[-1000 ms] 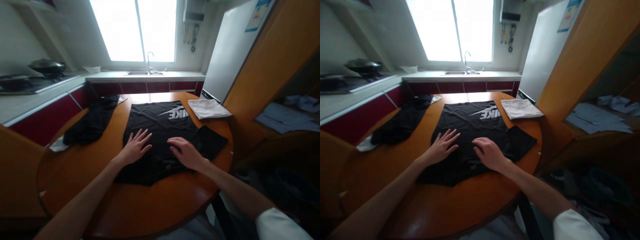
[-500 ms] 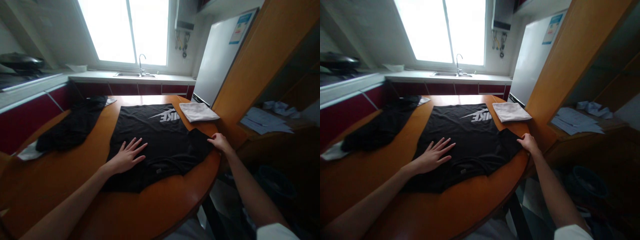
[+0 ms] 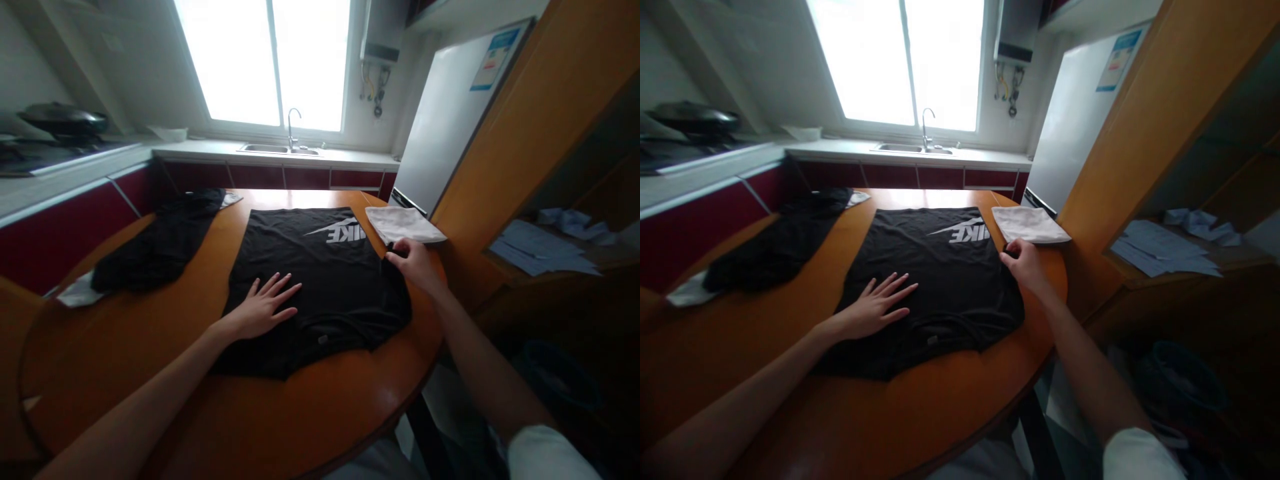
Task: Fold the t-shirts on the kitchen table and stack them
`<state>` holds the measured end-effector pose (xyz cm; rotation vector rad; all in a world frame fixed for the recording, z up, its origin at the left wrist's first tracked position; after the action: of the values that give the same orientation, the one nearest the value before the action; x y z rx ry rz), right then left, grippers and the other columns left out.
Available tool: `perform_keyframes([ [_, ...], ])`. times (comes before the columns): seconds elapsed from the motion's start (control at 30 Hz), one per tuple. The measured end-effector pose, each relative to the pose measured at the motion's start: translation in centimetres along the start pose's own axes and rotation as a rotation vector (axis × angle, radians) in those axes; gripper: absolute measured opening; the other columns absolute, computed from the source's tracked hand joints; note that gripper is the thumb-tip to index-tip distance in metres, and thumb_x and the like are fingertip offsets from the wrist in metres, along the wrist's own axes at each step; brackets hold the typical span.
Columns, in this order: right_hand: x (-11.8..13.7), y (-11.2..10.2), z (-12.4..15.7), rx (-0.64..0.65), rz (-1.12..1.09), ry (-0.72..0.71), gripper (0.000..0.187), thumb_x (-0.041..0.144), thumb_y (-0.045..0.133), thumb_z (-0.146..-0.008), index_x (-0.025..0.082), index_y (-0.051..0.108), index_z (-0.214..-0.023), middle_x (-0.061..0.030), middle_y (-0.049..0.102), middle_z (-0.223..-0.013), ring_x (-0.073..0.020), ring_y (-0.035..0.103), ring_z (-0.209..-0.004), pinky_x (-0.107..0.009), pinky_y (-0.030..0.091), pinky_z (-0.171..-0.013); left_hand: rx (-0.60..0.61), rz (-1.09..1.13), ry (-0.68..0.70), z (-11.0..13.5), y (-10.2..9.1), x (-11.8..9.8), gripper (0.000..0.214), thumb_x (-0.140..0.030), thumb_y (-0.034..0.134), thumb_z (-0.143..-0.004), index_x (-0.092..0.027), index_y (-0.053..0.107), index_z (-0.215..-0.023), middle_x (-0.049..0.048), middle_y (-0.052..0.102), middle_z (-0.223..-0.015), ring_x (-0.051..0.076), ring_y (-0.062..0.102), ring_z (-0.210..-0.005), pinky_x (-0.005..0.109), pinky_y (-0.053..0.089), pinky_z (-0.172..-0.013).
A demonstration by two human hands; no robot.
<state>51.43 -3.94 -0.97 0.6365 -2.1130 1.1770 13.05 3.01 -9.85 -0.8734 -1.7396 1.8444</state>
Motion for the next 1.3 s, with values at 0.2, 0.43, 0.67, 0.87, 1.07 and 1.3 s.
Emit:
perform_keyframes([
  [0.2,1.5,5.2,0.2,0.284,-0.222,-0.018,0.031,0.042,0.054,-0.09,0.018,0.071,-0.1,-0.009,0.074,-0.099,-0.0224,0.07,-0.087,-0.035,0.058,-0.074,-0.016,0.035,0.021,0.2,0.2,0.0,0.064,-0.065,0.039,-0.099,-0.04,0.028,-0.157,0.0043,0.017,-0.167,0.035,0.011,-0.155,0.066,0.007,-0.119],
  [0.43,-1.6,7.0,1.2,0.261,0.142,-0.253,0.039,0.029,0.044,-0.095,0.017,0.07,-0.123,-0.0125,0.066,-0.134,-0.0241,0.059,-0.126,-0.042,0.044,-0.111,-0.064,0.125,-0.004,0.1,-0.7,-0.2,0.054,-0.054,0.028,-0.105,-0.037,0.037,-0.155,0.0021,0.027,-0.166,0.03,0.019,-0.154,0.063,0.012,-0.121],
  [0.67,-4.1,10.6,3.5,0.427,0.481,-0.25,0.061,0.05,0.039,-0.102,0.015,0.046,-0.151,-0.0158,0.034,-0.161,-0.0299,0.027,-0.151,-0.055,0.022,-0.122,-0.37,0.215,-0.197,-0.4,-1.9,2.7,0.051,-0.028,0.029,-0.101,-0.018,0.054,-0.144,0.0073,0.048,-0.154,0.024,0.039,-0.146,0.049,0.026,-0.123],
  [0.87,-3.7,9.6,3.3,0.403,0.475,-0.307,0.059,0.049,0.032,-0.104,0.018,0.044,-0.153,-0.014,0.033,-0.162,-0.0274,0.026,-0.152,-0.054,0.022,-0.122,-0.424,0.259,-0.249,0.0,-2.3,3.3,0.05,-0.027,0.033,-0.097,-0.017,0.059,-0.139,0.0082,0.053,-0.15,0.024,0.044,-0.143,0.047,0.031,-0.122],
  [1.07,-4.6,9.2,3.9,0.495,0.53,-0.304,0.062,0.054,0.036,-0.102,0.022,0.038,-0.156,-0.0109,0.027,-0.165,-0.0271,0.02,-0.154,-0.056,0.015,-0.123,-0.179,0.072,-0.248,-0.3,0.2,2.1,0.061,-0.051,0.033,-0.101,-0.019,0.043,-0.153,0.0118,0.032,-0.163,0.033,0.019,-0.154,0.061,0.02,-0.12],
  [1.3,-4.8,8.5,3.6,0.513,0.498,-0.285,0.063,0.056,0.035,-0.103,0.024,0.037,-0.157,-0.0095,0.025,-0.165,-0.0256,0.017,-0.154,-0.057,0.013,-0.123,-0.141,-0.014,-0.222,-0.3,1.1,2.7,0.062,-0.053,0.029,-0.103,-0.022,0.039,-0.156,0.0094,0.027,-0.165,0.033,0.015,-0.155,0.06,0.019,-0.12],
])
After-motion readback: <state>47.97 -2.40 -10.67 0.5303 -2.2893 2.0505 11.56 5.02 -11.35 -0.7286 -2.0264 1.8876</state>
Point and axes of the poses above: each hand's wrist, its own z-axis away from the middle knuckle, its own y-axis out of the palm, x = y × z, the point moved 3 cm from there along -z, towards the middle knuckle
